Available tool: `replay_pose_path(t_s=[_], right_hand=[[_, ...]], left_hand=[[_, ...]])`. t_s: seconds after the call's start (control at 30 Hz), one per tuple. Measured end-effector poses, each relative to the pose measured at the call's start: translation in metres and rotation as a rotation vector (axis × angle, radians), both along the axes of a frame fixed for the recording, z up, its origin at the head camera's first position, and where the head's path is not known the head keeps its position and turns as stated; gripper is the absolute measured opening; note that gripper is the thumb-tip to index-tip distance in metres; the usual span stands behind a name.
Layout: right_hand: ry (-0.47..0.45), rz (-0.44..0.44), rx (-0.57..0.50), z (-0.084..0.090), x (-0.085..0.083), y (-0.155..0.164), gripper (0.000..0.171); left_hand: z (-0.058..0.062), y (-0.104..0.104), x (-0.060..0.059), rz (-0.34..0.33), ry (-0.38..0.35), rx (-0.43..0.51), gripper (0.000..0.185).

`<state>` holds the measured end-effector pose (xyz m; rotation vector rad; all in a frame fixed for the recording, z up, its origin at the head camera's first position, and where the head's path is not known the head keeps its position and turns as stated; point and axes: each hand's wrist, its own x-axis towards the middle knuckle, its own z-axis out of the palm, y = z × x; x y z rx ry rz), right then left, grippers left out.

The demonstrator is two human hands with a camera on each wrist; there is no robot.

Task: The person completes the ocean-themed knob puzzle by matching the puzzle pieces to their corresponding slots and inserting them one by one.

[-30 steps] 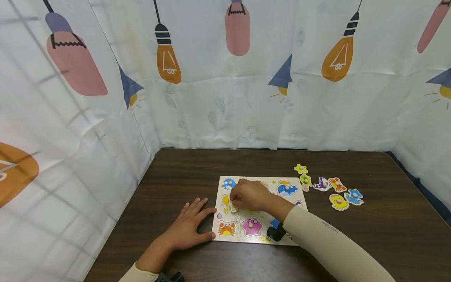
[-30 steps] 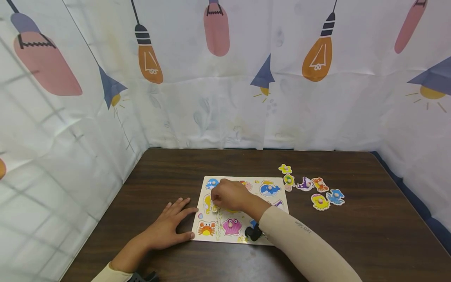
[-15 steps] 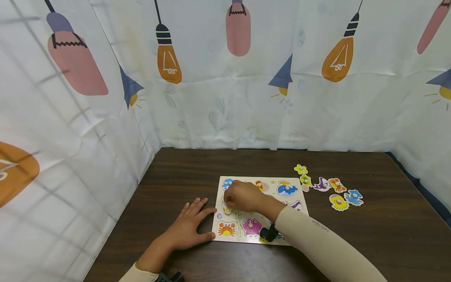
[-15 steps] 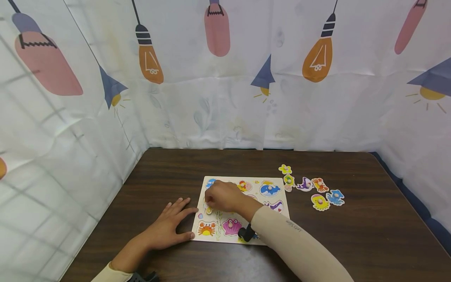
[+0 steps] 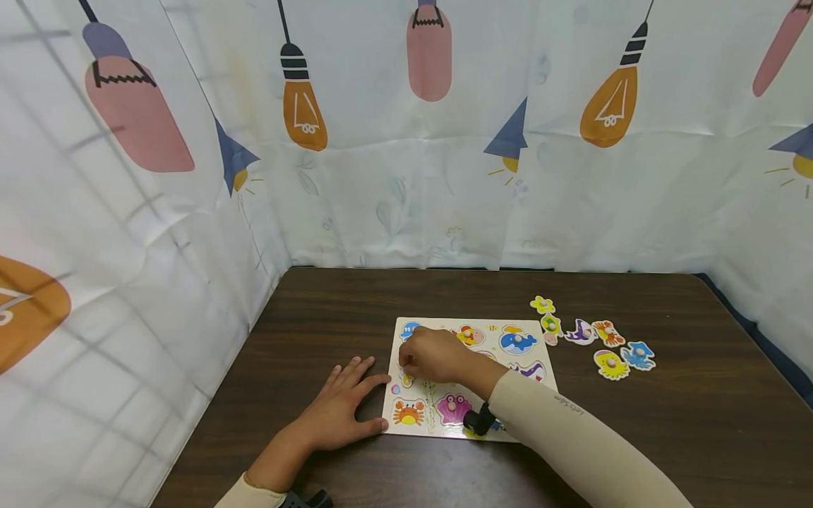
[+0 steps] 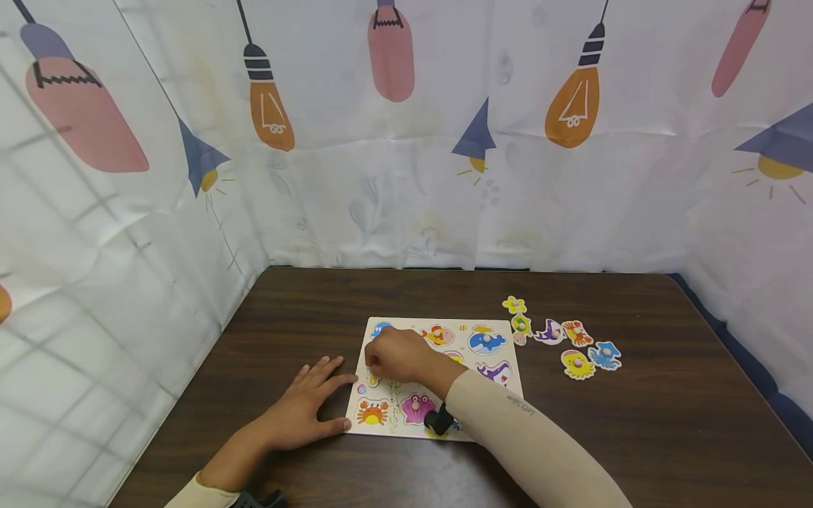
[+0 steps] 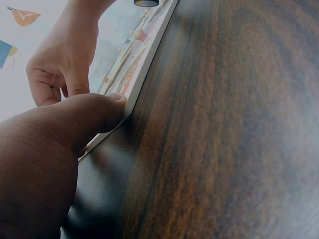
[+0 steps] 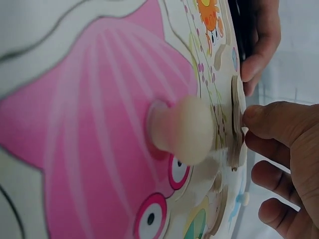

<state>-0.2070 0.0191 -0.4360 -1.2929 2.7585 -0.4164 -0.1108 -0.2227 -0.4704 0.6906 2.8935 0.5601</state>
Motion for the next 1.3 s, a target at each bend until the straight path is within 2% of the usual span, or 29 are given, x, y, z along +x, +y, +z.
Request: replay_pose_path(t_s=[0.73, 1.3], right_hand=[[0.003, -0.015, 0.014, -0.002, -0.002, 0.006, 0.005], [0.003, -0.085, 0.049, -0.001, 0.000, 0.053, 0.005]], left_hand=[[0.002, 0.001, 0.001, 0.002, 0.004, 0.004, 0.074], [0.002, 0.003, 0.001, 0.011, -0.008, 0.000, 0.073]])
